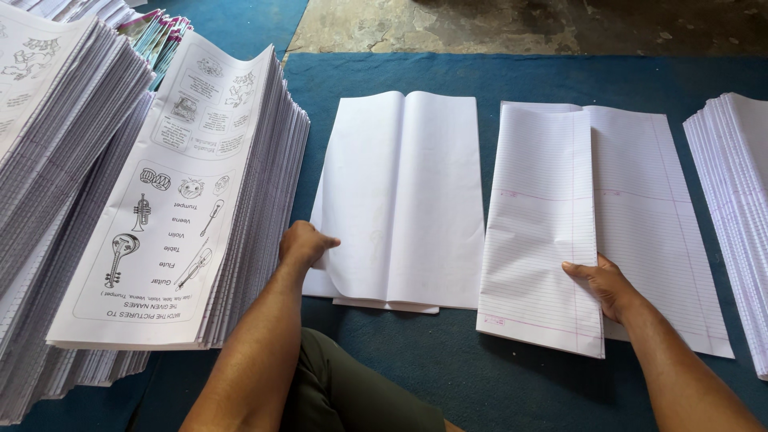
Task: The person sits on the floor and repeatedly flips through stacks of printed and lined papers, separating them into different piles. They handle the papers by hand, moving them between stacks without using any tools.
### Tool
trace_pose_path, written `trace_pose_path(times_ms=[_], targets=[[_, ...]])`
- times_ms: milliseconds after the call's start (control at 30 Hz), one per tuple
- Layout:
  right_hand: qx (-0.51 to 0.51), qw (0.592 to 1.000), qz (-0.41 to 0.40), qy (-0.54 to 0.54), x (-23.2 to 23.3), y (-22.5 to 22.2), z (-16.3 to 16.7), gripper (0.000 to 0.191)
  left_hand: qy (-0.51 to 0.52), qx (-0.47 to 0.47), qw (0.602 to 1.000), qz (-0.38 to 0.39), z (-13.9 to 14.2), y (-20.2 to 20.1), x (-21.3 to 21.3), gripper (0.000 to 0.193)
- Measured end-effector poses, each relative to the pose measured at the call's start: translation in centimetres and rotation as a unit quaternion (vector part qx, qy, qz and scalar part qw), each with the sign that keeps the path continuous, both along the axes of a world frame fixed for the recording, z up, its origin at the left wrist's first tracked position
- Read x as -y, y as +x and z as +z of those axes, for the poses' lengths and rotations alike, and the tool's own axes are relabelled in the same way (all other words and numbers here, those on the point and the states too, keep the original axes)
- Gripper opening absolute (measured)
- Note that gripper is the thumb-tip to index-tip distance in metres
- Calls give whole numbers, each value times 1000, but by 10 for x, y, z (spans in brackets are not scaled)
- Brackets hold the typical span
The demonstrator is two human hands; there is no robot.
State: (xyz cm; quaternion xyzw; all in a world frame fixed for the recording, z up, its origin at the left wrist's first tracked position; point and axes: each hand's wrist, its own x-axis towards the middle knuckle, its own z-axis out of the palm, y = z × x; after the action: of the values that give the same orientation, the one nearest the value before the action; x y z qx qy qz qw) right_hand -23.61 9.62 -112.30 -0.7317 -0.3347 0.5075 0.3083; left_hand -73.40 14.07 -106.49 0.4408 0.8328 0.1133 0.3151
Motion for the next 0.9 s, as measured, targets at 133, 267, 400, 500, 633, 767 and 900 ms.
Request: trace_pose_path(times_ms=[133,267,400,500,633,767,900], targets=[[-1,1000,5,3,0,0,0,72,66,57,996,-13,3,1,-1,43],[-12,1000,2,7,0,-1,0,72,157,205,966,-10,7,2,2,43],[-17,1000,-6,7,1,-6,2,69,163,233,958,-40,16,5,6,48],[-28,999,-10,24,2,-10,10,63,188,270,943,-58,22,7,8,45],[-21,998,-5,54,-3,-22,23,53,199,308,927,-78,26,12,4,39],[-89,990,4,111,-14,-48,35,51,215,347,904,-125,31,20,-2,34],[-59,992,21,107,-30,-89,44,49,184,292,927,-150,36,31,-5,33]])
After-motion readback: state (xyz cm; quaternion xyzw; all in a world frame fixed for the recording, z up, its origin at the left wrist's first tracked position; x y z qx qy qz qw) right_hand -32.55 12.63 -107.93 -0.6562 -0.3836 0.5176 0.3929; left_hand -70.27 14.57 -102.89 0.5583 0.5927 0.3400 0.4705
